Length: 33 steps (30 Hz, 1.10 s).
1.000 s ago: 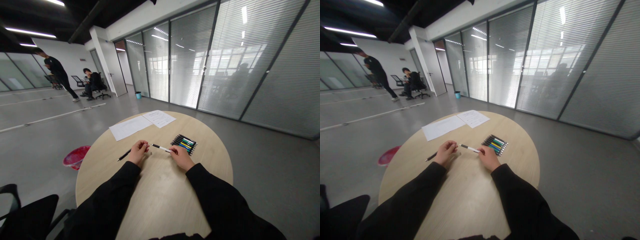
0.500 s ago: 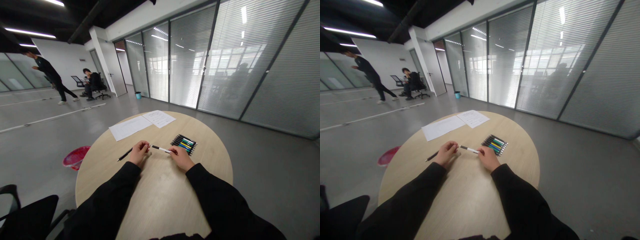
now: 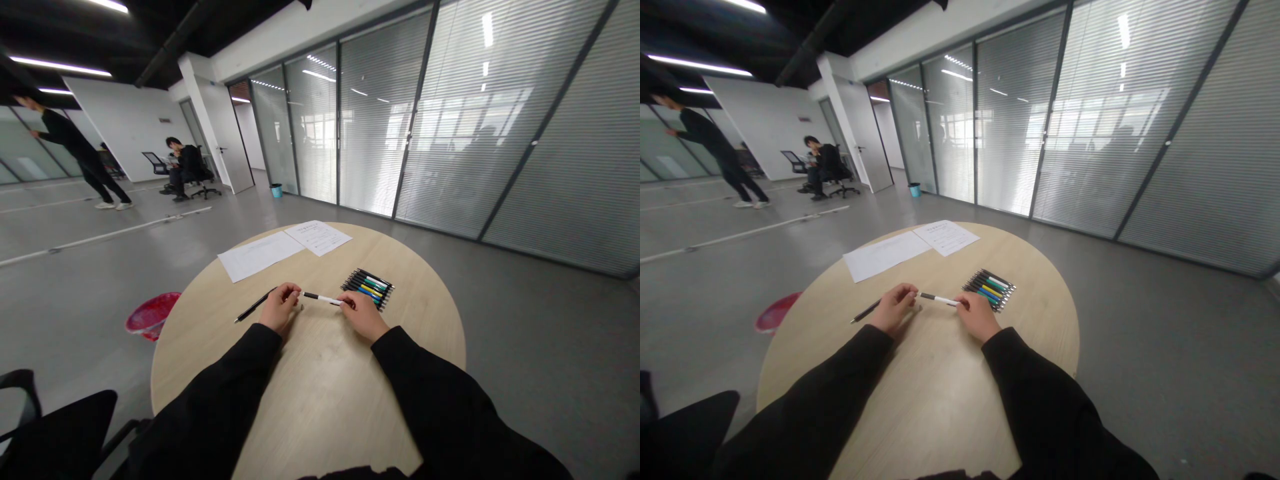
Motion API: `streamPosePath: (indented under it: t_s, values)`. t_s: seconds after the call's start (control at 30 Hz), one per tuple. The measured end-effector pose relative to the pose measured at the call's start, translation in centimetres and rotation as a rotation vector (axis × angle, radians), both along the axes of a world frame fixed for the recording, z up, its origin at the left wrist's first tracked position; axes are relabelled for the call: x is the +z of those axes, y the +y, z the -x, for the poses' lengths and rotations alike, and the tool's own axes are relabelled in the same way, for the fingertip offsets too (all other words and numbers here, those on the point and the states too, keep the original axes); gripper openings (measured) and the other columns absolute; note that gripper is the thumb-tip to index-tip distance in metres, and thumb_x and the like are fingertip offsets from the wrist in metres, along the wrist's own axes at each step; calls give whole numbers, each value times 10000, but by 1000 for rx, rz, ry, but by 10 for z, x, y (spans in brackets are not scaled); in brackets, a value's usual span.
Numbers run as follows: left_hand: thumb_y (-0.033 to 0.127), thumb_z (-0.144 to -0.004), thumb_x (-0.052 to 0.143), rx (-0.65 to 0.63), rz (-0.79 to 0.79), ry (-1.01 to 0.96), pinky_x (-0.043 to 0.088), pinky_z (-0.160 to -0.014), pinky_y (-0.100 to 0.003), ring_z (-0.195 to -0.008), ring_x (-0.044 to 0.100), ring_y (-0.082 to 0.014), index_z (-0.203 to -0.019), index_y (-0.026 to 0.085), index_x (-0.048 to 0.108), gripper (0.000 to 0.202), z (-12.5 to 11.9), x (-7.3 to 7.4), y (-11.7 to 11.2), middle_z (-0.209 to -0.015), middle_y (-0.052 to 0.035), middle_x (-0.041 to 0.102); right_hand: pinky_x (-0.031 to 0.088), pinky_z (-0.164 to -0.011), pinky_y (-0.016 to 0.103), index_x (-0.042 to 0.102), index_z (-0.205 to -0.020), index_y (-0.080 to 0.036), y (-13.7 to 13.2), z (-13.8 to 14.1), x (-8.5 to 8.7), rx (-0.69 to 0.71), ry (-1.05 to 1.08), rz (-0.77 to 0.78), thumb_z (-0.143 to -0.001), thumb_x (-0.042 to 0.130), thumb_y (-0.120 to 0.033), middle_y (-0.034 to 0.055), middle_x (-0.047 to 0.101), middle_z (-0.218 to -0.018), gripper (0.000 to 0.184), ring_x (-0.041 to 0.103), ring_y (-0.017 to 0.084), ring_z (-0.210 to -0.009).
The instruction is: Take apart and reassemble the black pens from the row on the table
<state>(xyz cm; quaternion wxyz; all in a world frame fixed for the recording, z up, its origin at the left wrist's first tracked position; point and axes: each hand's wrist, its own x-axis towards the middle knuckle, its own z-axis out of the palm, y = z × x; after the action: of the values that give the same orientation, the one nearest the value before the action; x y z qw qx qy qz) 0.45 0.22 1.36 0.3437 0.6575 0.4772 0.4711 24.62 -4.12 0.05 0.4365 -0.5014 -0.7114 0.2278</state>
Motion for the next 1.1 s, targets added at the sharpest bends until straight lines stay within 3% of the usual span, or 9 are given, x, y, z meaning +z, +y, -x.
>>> streamPosePath:
  t_s: [0.2,0.33,0.43,0.7,1.1]
  values:
    - [374,-773,628,-60,25,-14,446,-592,-270,-583,563,-136,-857,149,630,240,-3,3,-2,-644,3,587,394,-649,245,716,-848,-176,1,0,-1,15,1,-6,-808,541,-130,19,686,-771,185,577,145,-689]
    - [348,-747,653,-107,25,-63,480,-606,-274,-628,579,-132,-946,161,600,278,-4,0,-3,-783,-13,611,393,-648,245,719,-854,-178,1,0,-2,10,-2,-4,-813,540,-132,21,691,-777,189,578,148,-695]
    - [348,-740,667,-75,12,-83,497,-610,-275,-668,593,-136,-983,175,590,308,-4,-2,-2,-860,-24,615,390,-648,247,719,-853,-178,1,0,-2,-7,-7,-9,-815,543,-131,22,690,-772,186,575,149,-690]
    - [386,-761,640,14,68,-46,465,-559,-249,-580,569,-128,-824,168,600,230,1,-6,2,-662,10,562,403,-659,250,715,-851,-178,1,0,0,-9,-15,-5,-819,543,-131,27,696,-789,182,579,151,-700]
    - [499,-743,678,-51,136,-99,427,-526,-249,-516,584,-136,-786,161,579,355,-1,-2,0,-587,15,572,395,-641,247,712,-839,-175,1,0,-2,4,-10,-9,-803,537,-139,20,681,-762,183,564,145,-677]
